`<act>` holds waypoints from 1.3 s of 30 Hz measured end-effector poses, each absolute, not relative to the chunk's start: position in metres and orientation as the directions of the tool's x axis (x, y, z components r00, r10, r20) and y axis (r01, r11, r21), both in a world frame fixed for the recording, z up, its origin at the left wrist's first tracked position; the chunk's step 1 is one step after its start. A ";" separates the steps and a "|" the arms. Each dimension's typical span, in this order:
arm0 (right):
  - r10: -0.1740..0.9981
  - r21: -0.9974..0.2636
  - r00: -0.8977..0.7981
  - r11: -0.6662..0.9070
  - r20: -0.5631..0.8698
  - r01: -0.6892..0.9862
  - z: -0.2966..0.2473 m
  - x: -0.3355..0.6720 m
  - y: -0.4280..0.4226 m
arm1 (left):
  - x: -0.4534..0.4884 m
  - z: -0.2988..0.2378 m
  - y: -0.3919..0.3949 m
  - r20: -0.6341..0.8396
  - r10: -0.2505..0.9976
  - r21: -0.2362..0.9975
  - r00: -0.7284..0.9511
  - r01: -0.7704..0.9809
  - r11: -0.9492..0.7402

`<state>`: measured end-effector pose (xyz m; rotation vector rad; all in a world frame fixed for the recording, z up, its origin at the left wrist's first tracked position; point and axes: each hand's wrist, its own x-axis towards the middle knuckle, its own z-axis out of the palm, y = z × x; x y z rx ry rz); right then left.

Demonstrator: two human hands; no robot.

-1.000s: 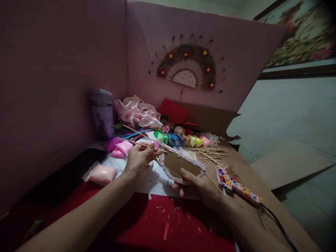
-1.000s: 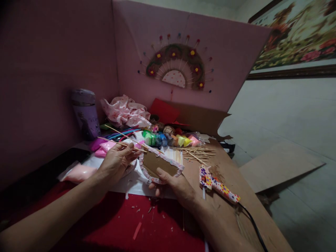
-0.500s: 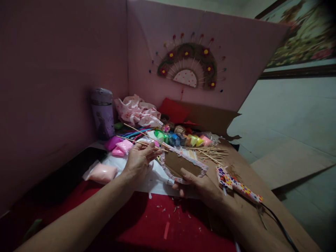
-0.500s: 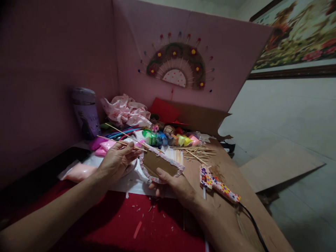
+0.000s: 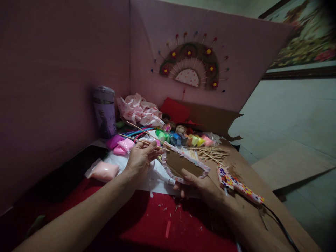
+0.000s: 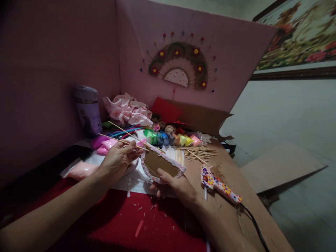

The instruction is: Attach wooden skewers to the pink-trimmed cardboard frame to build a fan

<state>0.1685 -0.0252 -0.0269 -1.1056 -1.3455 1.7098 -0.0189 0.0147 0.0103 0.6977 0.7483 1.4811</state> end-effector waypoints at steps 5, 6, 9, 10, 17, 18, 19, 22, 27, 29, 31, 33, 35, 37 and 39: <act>0.887 -0.966 -0.399 -0.257 -0.234 -0.006 -0.029 0.170 -0.024 | -0.019 0.011 0.014 -0.035 0.998 0.803 -0.044 -0.596 0.002; 0.883 -0.963 -0.400 -0.271 -0.247 -0.003 -0.029 0.170 -0.024 | -0.019 0.011 0.014 -0.042 0.998 0.804 -0.046 -0.595 0.007; 0.875 -0.953 -0.398 -0.302 -0.275 -0.005 -0.028 0.170 -0.024 | -0.020 0.010 0.015 -0.041 0.998 0.806 -0.053 -0.592 0.002; 0.875 -0.952 -0.396 -0.307 -0.279 -0.007 -0.027 0.170 -0.024 | -0.020 0.010 0.015 -0.033 0.998 0.807 -0.054 -0.591 -0.005; 0.892 -0.961 -0.379 -0.276 -0.248 -0.019 -0.026 0.168 -0.025 | -0.020 0.009 0.015 -0.015 0.999 0.806 -0.048 -0.592 -0.016; 0.894 -0.963 -0.376 -0.270 -0.244 -0.018 -0.025 0.168 -0.025 | -0.020 0.010 0.015 -0.021 0.999 0.805 -0.050 -0.592 -0.013; 0.898 -0.965 -0.371 -0.263 -0.238 -0.017 -0.024 0.167 -0.026 | -0.020 0.010 0.014 -0.030 0.998 0.807 -0.052 -0.590 -0.006; 0.903 -0.967 -0.360 -0.254 -0.235 -0.006 -0.022 0.167 -0.027 | -0.020 0.011 0.014 -0.040 0.998 0.811 -0.051 -0.585 0.003; 0.901 -0.959 -0.347 -0.284 -0.260 -0.020 -0.021 0.166 -0.029 | -0.020 0.012 0.013 -0.044 0.998 0.808 -0.048 -0.589 0.007; 0.901 -0.957 -0.343 -0.289 -0.266 -0.016 -0.021 0.166 -0.028 | -0.021 0.012 0.013 -0.042 0.998 0.806 -0.053 -0.591 0.003; 0.903 -0.959 -0.341 -0.284 -0.263 -0.014 -0.021 0.166 -0.028 | -0.021 0.014 0.011 -0.060 0.997 0.809 -0.053 -0.587 0.017; 0.903 -0.959 -0.341 -0.282 -0.262 -0.010 -0.022 0.166 -0.027 | -0.021 0.017 0.010 -0.102 0.993 0.815 -0.051 -0.576 0.054; 0.903 -0.958 -0.336 -0.287 -0.268 -0.008 -0.023 0.166 -0.027 | -0.021 0.019 0.008 -0.135 0.990 0.819 -0.046 -0.567 0.085; 0.898 -0.953 -0.337 -0.303 -0.282 -0.011 -0.024 0.167 -0.027 | -0.021 0.020 0.008 -0.139 0.989 0.819 -0.043 -0.566 0.090; 0.896 -0.951 -0.341 -0.309 -0.284 -0.019 -0.024 0.168 -0.027 | -0.021 0.019 0.009 -0.124 0.992 0.818 -0.035 -0.569 0.082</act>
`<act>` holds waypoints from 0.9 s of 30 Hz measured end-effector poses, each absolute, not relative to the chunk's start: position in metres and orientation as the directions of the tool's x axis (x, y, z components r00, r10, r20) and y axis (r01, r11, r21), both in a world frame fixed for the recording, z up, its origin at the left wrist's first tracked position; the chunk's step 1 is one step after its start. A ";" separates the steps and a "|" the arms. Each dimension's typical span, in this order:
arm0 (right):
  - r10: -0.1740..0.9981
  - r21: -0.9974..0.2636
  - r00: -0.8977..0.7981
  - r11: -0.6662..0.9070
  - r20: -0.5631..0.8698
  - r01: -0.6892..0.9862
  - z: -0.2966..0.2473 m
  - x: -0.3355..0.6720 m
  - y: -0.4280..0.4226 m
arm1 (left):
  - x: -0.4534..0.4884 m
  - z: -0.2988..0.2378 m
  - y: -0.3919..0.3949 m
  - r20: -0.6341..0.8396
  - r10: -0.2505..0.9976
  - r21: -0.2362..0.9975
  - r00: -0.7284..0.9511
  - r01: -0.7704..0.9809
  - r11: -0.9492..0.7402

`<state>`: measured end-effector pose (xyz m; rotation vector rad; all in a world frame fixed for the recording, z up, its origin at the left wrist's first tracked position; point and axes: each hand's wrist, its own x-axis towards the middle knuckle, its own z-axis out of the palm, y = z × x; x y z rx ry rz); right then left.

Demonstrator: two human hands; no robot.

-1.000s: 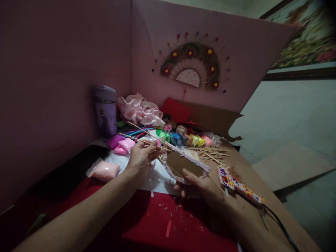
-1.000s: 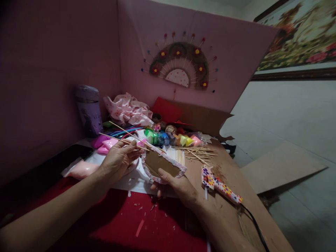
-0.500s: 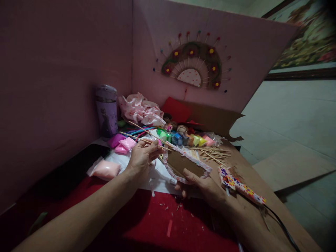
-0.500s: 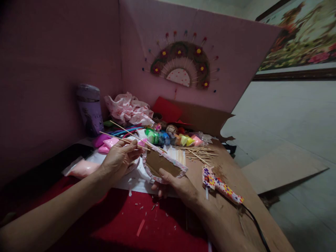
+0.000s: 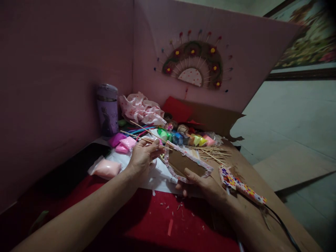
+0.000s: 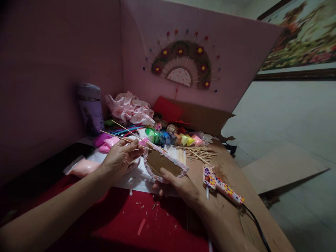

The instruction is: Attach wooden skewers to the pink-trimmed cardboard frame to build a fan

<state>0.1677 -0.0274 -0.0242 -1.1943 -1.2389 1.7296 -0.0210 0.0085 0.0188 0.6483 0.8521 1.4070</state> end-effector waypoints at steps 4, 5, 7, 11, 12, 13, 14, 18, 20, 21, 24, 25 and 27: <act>0.901 -0.954 -0.334 -0.300 -0.278 -0.016 -0.025 0.168 -0.027 | -0.021 0.013 0.012 -0.073 0.997 0.815 -0.018 -0.577 0.049; 0.902 -0.955 -0.334 -0.296 -0.275 -0.015 -0.025 0.168 -0.026 | -0.021 0.012 0.013 -0.059 0.998 0.814 -0.016 -0.579 0.038; 0.900 -0.957 -0.343 -0.290 -0.267 -0.016 -0.026 0.168 -0.026 | -0.021 0.010 0.014 -0.039 0.999 0.813 -0.014 -0.581 0.024; 0.900 -0.962 -0.354 -0.272 -0.253 -0.003 -0.028 0.170 -0.026 | -0.022 0.010 0.014 -0.036 0.999 0.820 -0.010 -0.572 0.024; 0.901 -0.966 -0.358 -0.259 -0.244 0.008 -0.028 0.170 -0.026 | -0.022 0.010 0.014 -0.035 0.999 0.820 -0.007 -0.572 0.025; 0.901 -0.968 -0.362 -0.249 -0.240 0.022 -0.028 0.170 -0.026 | -0.022 0.010 0.014 -0.033 0.999 0.820 -0.003 -0.572 0.025; 0.899 -0.969 -0.365 -0.245 -0.241 0.036 -0.028 0.170 -0.026 | -0.023 0.010 0.013 -0.030 1.000 0.818 0.000 -0.575 0.025; 0.902 -0.966 -0.352 -0.259 -0.252 0.029 -0.028 0.170 -0.026 | -0.023 0.010 0.013 -0.023 1.000 0.813 0.003 -0.582 0.021; 0.904 -0.965 -0.350 -0.261 -0.245 0.004 -0.027 0.169 -0.026 | -0.023 0.010 0.013 -0.026 1.000 0.816 0.002 -0.578 0.022; 0.904 -0.965 -0.351 -0.261 -0.245 0.000 -0.027 0.169 -0.027 | -0.023 0.011 0.013 -0.028 1.000 0.818 0.000 -0.574 0.023; 0.906 -0.962 -0.337 -0.273 -0.257 0.000 -0.024 0.167 -0.028 | -0.022 0.011 0.013 -0.027 1.000 0.821 -0.004 -0.570 0.020; 0.908 -0.962 -0.331 -0.273 -0.258 0.002 -0.024 0.167 -0.028 | -0.022 0.011 0.013 -0.025 1.000 0.821 -0.005 -0.571 0.018; 0.910 -0.965 -0.329 -0.264 -0.251 0.006 -0.023 0.166 -0.029 | -0.022 0.011 0.013 -0.026 1.000 0.818 -0.006 -0.574 0.017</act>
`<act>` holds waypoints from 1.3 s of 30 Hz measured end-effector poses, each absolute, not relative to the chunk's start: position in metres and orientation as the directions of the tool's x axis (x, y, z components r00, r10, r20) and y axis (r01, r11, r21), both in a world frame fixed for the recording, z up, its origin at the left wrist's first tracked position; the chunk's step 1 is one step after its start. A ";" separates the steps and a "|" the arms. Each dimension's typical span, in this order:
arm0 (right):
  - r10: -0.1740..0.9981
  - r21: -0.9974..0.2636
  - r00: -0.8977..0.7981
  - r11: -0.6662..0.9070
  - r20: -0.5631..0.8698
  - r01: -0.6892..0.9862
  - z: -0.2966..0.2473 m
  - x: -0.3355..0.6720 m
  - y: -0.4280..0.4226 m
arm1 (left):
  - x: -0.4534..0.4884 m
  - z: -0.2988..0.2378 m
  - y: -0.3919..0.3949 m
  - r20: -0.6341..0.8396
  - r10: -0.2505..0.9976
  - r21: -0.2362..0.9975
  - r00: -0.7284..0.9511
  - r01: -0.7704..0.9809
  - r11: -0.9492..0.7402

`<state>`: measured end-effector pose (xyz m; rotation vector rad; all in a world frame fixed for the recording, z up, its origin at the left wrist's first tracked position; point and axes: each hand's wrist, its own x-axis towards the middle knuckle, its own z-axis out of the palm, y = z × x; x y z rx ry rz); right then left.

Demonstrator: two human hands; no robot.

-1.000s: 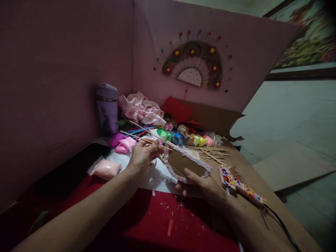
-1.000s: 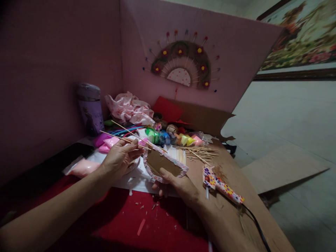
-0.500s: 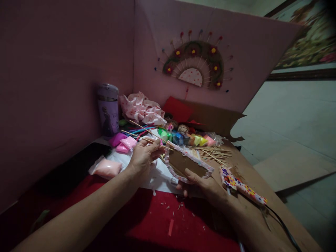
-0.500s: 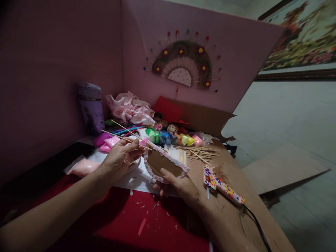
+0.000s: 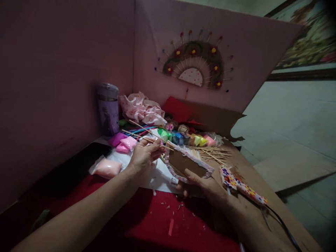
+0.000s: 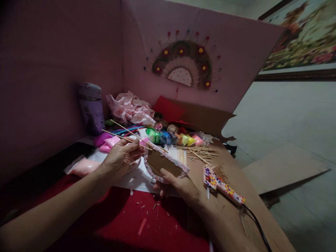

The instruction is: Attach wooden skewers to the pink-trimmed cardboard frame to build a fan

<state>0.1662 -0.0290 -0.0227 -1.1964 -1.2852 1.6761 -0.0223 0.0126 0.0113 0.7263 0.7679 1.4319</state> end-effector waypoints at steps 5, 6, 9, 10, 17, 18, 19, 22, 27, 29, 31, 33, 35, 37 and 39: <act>0.912 -0.968 -0.336 -0.251 -0.235 -0.004 -0.024 0.167 -0.029 | -0.023 0.011 0.013 -0.027 1.000 0.823 -0.009 -0.567 0.017; 0.912 -0.967 -0.334 -0.254 -0.239 -0.003 -0.024 0.167 -0.029 | -0.023 0.011 0.013 -0.027 1.000 0.825 -0.009 -0.564 0.018; 0.910 -0.966 -0.337 -0.258 -0.242 -0.001 -0.025 0.168 -0.028 | -0.023 0.010 0.014 -0.023 1.000 0.825 -0.010 -0.565 0.013; 0.908 -0.965 -0.339 -0.263 -0.247 -0.001 -0.024 0.168 -0.028 | -0.023 0.010 0.014 -0.018 1.000 0.820 -0.007 -0.573 0.011; 0.897 -0.961 -0.354 -0.277 -0.267 0.021 -0.023 0.168 -0.028 | -0.022 0.012 0.012 -0.017 0.999 0.777 0.040 -0.628 0.039; 0.894 -0.959 -0.355 -0.283 -0.271 0.019 -0.024 0.168 -0.028 | -0.022 0.012 0.012 -0.021 0.999 0.777 0.044 -0.628 0.044; 0.896 -0.959 -0.353 -0.284 -0.271 0.015 -0.024 0.168 -0.028 | -0.022 0.012 0.012 -0.025 0.999 0.777 0.044 -0.628 0.047; 0.900 -0.961 -0.349 -0.275 -0.262 0.014 -0.025 0.168 -0.028 | -0.022 0.012 0.012 -0.034 0.999 0.783 0.041 -0.620 0.052; 0.902 -0.960 -0.332 -0.277 -0.275 0.041 -0.022 0.166 -0.028 | -0.022 0.012 0.013 -0.027 0.999 0.786 0.040 -0.617 0.046; 0.903 -0.960 -0.329 -0.275 -0.276 0.049 -0.021 0.166 -0.029 | -0.022 0.011 0.013 -0.029 0.999 0.785 0.039 -0.617 0.047; 0.902 -0.960 -0.333 -0.276 -0.275 0.045 -0.020 0.165 -0.029 | -0.022 0.011 0.013 -0.030 0.999 0.787 0.038 -0.615 0.047; 0.902 -0.960 -0.336 -0.278 -0.273 0.034 -0.019 0.165 -0.029 | -0.022 0.011 0.012 -0.029 0.999 0.789 0.037 -0.613 0.045; 0.901 -0.960 -0.341 -0.280 -0.270 0.021 -0.020 0.165 -0.029 | -0.022 0.011 0.012 -0.024 0.999 0.790 0.038 -0.612 0.042; 0.902 -0.960 -0.340 -0.282 -0.267 0.007 -0.020 0.165 -0.029 | -0.022 0.011 0.013 -0.021 0.999 0.792 0.045 -0.609 0.044; 0.904 -0.959 -0.335 -0.283 -0.267 0.000 -0.021 0.165 -0.029 | -0.022 0.011 0.013 -0.021 0.999 0.793 0.047 -0.608 0.045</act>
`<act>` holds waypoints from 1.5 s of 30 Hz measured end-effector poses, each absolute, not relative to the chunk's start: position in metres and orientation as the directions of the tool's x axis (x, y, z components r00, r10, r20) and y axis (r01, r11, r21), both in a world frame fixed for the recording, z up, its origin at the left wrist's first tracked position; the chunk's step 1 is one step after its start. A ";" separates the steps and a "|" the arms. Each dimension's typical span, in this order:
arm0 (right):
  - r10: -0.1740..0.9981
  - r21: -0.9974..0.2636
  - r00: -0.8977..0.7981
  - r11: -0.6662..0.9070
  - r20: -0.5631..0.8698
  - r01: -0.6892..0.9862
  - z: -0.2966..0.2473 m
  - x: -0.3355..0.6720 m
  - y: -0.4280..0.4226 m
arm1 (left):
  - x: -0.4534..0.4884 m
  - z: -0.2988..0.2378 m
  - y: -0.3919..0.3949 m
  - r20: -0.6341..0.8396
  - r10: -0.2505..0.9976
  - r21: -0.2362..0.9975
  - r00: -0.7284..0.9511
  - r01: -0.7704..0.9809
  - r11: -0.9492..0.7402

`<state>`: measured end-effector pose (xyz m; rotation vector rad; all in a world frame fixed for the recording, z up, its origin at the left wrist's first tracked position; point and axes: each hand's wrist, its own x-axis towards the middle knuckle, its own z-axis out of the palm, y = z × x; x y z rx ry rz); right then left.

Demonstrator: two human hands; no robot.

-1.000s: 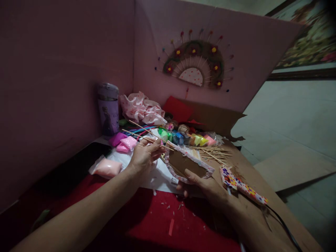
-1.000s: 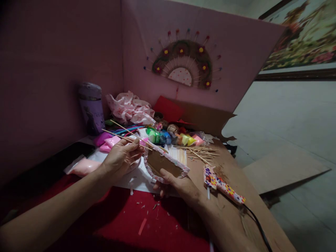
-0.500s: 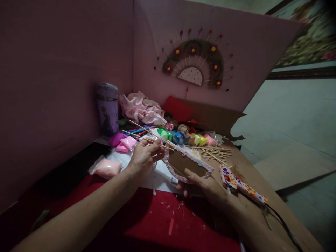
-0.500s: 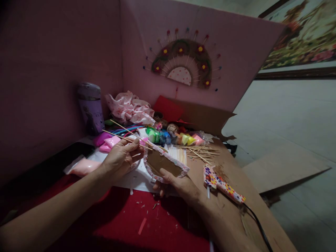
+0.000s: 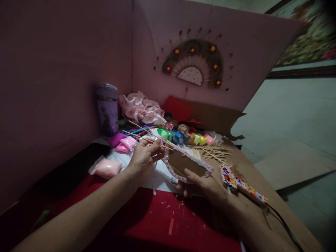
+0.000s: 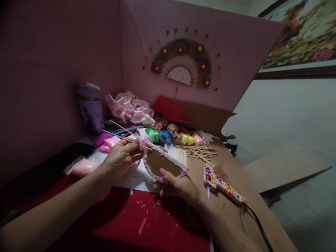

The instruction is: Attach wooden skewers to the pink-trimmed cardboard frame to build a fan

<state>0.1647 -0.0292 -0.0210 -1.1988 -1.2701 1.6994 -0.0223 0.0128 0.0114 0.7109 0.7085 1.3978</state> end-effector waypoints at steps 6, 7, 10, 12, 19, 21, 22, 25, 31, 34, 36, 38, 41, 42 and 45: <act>0.904 -0.964 -0.346 -0.266 -0.253 0.009 -0.022 0.165 -0.028 | -0.022 0.011 0.013 -0.020 0.999 0.790 0.042 -0.611 0.041; 0.900 -0.963 -0.351 -0.270 -0.256 0.011 -0.022 0.165 -0.028 | -0.022 0.010 0.013 -0.019 0.999 0.790 0.042 -0.612 0.041; 0.897 -0.960 -0.353 -0.278 -0.264 0.012 -0.023 0.166 -0.028 | -0.022 0.010 0.013 -0.025 0.999 0.790 0.040 -0.611 0.044; 0.897 -0.961 -0.355 -0.278 -0.266 0.018 -0.023 0.166 -0.028 | -0.022 0.010 0.013 -0.024 0.999 0.790 0.042 -0.611 0.044; 0.900 -0.964 -0.356 -0.266 -0.252 0.011 -0.022 0.165 -0.027 | -0.021 0.011 0.013 -0.035 0.999 0.787 0.031 -0.616 0.046; 0.901 -0.963 -0.349 -0.268 -0.257 0.018 -0.022 0.165 -0.027 | -0.021 0.011 0.013 -0.036 0.999 0.788 0.031 -0.613 0.047; 0.902 -0.963 -0.346 -0.270 -0.260 0.021 -0.022 0.165 -0.027 | -0.021 0.011 0.013 -0.035 0.999 0.789 0.032 -0.612 0.047; 0.895 -0.961 -0.355 -0.276 -0.268 0.028 -0.022 0.165 -0.028 | -0.021 0.012 0.013 -0.038 0.999 0.792 0.036 -0.609 0.052; 0.897 -0.963 -0.359 -0.270 -0.256 0.012 -0.023 0.166 -0.027 | -0.021 0.012 0.013 -0.036 0.998 0.795 0.042 -0.604 0.054; 0.898 -0.966 -0.365 -0.257 -0.245 0.015 -0.023 0.165 -0.027 | -0.021 0.011 0.013 -0.031 0.998 0.795 0.045 -0.605 0.052; 0.900 -0.967 -0.362 -0.254 -0.243 0.017 -0.023 0.165 -0.027 | -0.021 0.010 0.013 -0.025 0.999 0.793 0.046 -0.607 0.048; 0.901 -0.967 -0.360 -0.253 -0.243 0.021 -0.023 0.166 -0.028 | -0.021 0.010 0.013 -0.023 0.999 0.794 0.047 -0.607 0.047; 0.898 -0.970 -0.371 -0.240 -0.236 0.036 -0.023 0.166 -0.029 | -0.021 0.010 0.013 -0.024 0.999 0.795 0.046 -0.604 0.047; 0.898 -0.971 -0.373 -0.236 -0.235 0.041 -0.023 0.166 -0.029 | -0.021 0.010 0.012 -0.025 0.999 0.795 0.047 -0.605 0.048; 0.900 -0.970 -0.364 -0.238 -0.240 0.051 -0.023 0.166 -0.029 | -0.021 0.011 0.012 -0.026 0.999 0.793 0.047 -0.608 0.049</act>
